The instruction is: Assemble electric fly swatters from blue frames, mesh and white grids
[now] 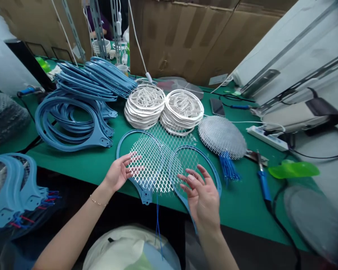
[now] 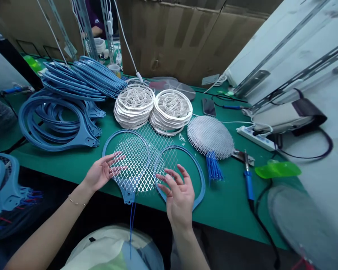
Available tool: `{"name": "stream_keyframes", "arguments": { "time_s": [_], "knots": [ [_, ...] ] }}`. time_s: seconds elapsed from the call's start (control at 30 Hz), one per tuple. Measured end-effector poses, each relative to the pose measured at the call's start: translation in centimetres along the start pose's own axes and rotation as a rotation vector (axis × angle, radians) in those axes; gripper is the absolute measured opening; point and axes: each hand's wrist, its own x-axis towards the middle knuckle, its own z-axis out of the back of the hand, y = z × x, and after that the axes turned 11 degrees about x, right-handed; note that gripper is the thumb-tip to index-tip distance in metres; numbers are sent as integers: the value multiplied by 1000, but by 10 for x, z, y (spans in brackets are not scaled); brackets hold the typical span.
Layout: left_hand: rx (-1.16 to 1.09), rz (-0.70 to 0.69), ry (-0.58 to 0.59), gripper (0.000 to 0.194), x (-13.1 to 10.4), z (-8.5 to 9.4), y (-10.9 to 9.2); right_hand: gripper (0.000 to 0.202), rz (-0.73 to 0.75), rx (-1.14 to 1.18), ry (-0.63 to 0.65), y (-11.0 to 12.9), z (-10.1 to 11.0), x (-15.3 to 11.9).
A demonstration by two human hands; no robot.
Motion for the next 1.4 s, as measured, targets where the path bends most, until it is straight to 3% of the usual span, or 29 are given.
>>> {"name": "stream_keyframes", "arguments": {
  "time_s": [0.23,0.47,0.6,0.73,0.83,0.97,1.03,1.1,1.2,1.27,1.33,1.4],
  "knots": [
    [73,20,-77,31,4,-5,-2,66,126,13,14,-2,9,-13],
    [48,-67,-182,31,2,-20,-14,57,348,63,-87,3,10,-26],
    [58,-64,-175,33,0,-28,-16,54,321,88,-99,3,11,-22],
    [92,-38,-89,33,-1,-32,-18,54,168,13,17,6,12,-14],
    [89,-33,-73,34,1,-30,-21,52,10,-46,76,11,12,-10],
    [62,-21,-73,29,7,-19,-27,43,-36,-13,-10,30,19,-3],
    [45,-50,-122,26,6,-11,-32,43,34,-17,-84,47,28,3],
    [38,-104,-179,26,1,0,-38,38,245,-57,-179,65,38,7],
    [31,-182,-263,28,-9,14,-47,26,745,-273,-318,81,51,11],
    [22,-213,-296,28,-16,20,-49,22,956,-630,-266,79,57,10],
    [8,-232,-315,29,-20,23,-45,28,937,-1020,-49,67,59,8],
    [-5,-239,-332,30,-21,23,-38,42,763,-1220,189,51,56,5]
  ]
}}
